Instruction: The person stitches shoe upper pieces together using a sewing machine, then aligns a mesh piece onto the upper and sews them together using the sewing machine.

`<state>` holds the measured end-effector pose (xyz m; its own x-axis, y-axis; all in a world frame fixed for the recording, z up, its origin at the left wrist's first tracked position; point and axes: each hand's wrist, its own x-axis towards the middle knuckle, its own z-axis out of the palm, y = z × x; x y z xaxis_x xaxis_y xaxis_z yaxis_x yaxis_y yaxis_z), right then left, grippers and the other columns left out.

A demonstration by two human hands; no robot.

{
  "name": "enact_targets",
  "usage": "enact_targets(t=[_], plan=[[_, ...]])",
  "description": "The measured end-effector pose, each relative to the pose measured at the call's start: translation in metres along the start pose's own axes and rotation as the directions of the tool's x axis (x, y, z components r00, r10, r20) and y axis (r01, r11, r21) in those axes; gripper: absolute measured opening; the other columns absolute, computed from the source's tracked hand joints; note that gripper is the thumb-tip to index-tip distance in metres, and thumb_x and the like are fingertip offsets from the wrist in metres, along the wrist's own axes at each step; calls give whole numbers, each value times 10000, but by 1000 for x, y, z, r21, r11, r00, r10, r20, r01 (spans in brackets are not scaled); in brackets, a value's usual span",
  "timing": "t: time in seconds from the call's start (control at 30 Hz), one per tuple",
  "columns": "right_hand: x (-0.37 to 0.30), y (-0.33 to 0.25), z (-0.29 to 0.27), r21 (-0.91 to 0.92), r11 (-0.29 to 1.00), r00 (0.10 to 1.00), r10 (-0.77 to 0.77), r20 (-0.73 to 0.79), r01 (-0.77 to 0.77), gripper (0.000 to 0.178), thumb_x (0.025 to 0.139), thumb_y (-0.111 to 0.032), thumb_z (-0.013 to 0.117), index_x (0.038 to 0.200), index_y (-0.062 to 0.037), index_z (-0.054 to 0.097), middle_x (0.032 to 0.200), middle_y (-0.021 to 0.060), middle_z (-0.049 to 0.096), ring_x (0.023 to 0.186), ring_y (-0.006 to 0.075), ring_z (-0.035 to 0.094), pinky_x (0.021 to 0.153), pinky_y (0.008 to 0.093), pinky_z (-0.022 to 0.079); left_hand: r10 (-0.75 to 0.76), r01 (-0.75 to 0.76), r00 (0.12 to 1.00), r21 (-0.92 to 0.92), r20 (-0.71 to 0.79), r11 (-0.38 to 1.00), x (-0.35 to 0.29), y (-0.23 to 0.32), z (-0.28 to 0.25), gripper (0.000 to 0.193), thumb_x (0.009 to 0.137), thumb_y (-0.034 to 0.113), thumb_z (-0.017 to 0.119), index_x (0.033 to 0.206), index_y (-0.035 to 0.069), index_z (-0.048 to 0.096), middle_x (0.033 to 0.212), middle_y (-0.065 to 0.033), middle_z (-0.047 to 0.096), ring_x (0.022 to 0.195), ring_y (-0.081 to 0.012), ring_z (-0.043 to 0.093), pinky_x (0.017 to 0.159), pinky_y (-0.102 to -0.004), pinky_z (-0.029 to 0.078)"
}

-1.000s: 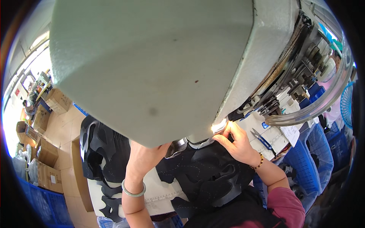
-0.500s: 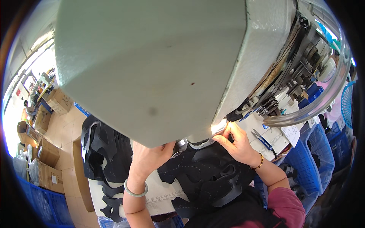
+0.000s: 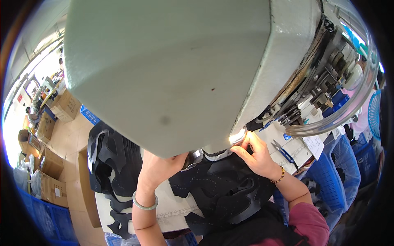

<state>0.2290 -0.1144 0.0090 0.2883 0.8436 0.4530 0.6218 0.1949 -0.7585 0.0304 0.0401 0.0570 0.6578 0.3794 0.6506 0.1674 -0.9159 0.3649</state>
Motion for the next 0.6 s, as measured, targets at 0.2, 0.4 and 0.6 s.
enact_targets(t=[0.2,0.4,0.6], plan=[[-1,4,2,0,1000,999,-18,-42,18,254,822,-91,678,718,-41,453,740,70,525,670,156,507,626,281,422,-25,25,1000,-26,1,999,-3,-4,3,92,704,44,661,796,46,667,683,-76,623,586,-225,581,536,-306,459],[-2,8,2,-6,997,995,-73,-75,73,231,827,-180,691,827,2,548,673,49,503,593,147,459,569,277,401,-36,37,999,-16,18,999,-2,-2,2,91,700,48,665,791,50,665,680,-71,620,584,-221,576,539,-309,457],[-1,5,3,12,998,996,-61,-64,62,228,832,-179,684,900,-1,560,641,22,480,587,125,451,566,263,393,-49,50,998,-34,33,998,-2,-3,2,59,688,20,653,746,25,654,637,-82,604,534,-197,557,500,-294,436]])
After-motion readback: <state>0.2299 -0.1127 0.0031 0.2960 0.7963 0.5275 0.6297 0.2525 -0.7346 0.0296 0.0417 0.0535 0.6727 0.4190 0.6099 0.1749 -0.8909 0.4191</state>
